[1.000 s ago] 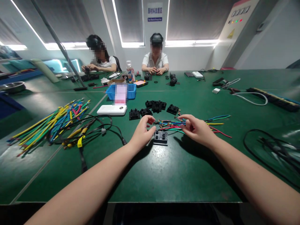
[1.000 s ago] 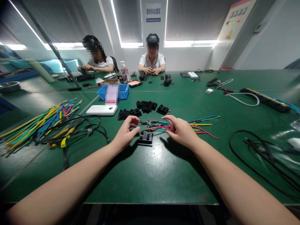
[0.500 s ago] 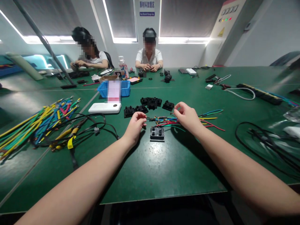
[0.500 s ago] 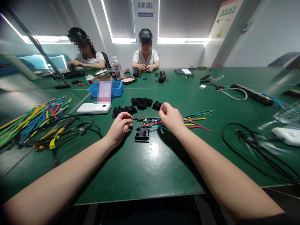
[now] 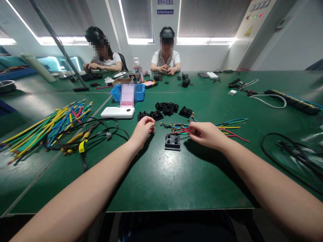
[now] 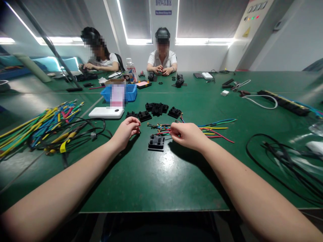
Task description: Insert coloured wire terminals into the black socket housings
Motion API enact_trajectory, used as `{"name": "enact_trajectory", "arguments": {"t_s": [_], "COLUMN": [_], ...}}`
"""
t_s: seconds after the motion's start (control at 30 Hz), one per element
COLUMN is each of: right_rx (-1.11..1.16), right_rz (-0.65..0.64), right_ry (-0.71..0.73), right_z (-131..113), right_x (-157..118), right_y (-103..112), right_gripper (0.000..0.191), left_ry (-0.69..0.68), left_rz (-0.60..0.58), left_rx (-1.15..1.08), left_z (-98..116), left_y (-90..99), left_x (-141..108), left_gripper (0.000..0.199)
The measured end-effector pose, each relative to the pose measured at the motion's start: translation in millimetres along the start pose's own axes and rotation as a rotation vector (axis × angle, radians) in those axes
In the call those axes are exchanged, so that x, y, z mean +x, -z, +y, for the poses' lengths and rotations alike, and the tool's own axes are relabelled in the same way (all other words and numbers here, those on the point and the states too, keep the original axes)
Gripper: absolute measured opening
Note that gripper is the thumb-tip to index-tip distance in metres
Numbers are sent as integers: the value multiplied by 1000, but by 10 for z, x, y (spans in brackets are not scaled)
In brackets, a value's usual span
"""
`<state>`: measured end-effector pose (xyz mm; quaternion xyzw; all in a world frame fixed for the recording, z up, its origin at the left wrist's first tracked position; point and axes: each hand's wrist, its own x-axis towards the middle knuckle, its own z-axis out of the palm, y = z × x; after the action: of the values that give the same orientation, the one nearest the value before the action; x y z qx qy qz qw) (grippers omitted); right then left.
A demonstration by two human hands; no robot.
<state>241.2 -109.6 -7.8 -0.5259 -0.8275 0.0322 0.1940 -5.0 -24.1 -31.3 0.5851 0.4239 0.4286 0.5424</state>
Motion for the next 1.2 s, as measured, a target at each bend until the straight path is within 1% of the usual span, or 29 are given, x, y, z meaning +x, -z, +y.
{"name": "enact_trajectory", "arguments": {"t_s": [0.07,0.1,0.17,0.23,0.3,0.37,0.5,0.6,0.67,0.73,0.77,0.83,0.93,1.0,1.1,1.2], "right_rx": [-47,-66,-88,-91,-92,-105,-150,-167,-163,-147,-134,-95,-18,18,34,26], "right_rz": [-17,-27,-51,-68,-55,4,136,186,211,230,235,225,156,104,67,76], "right_ry": [25,33,46,50,19,-61,-273,-406,-464,-481,-470,-400,-234,-153,-108,-99], "right_z": [19,33,61,88,120,165,322,484,591,670,691,686,583,497,426,436], "right_x": [1,1,0,-3,-4,1,11,-1,-16,-26,-25,-11,31,57,73,68], "right_y": [19,27,41,50,56,59,37,-4,-21,-15,-5,19,17,-22,-100,-146], "right_gripper": [20,22,18,12,10,13,15,14,14,15,16,16,13,12,11,12], "left_ry": [-49,-70,-114,-214,-330,-404,-464,-494,-512,-524,-529,-541,-558,-565,-573,-578], "left_rz": [-80,-122,-195,-274,-331,-358,-390,-473,-539,-575,-581,-589,-595,-595,-593,-589], "left_rx": [87,125,226,431,653,788,867,854,844,852,859,871,884,896,910,913], "left_z": [20,31,50,58,55,49,55,89,117,138,144,149,144,139,129,120], "left_y": [-49,-81,-146,-192,-210,-205,-180,-182,-192,-202,-205,-207,-205,-205,-208,-211], "left_x": [-51,-86,-164,-234,-280,-300,-300,-307,-321,-336,-342,-349,-347,-342,-336,-332], "left_gripper": [17,22,33,42,47,45,37,33,32,32,32,33,34,34,35,35]}}
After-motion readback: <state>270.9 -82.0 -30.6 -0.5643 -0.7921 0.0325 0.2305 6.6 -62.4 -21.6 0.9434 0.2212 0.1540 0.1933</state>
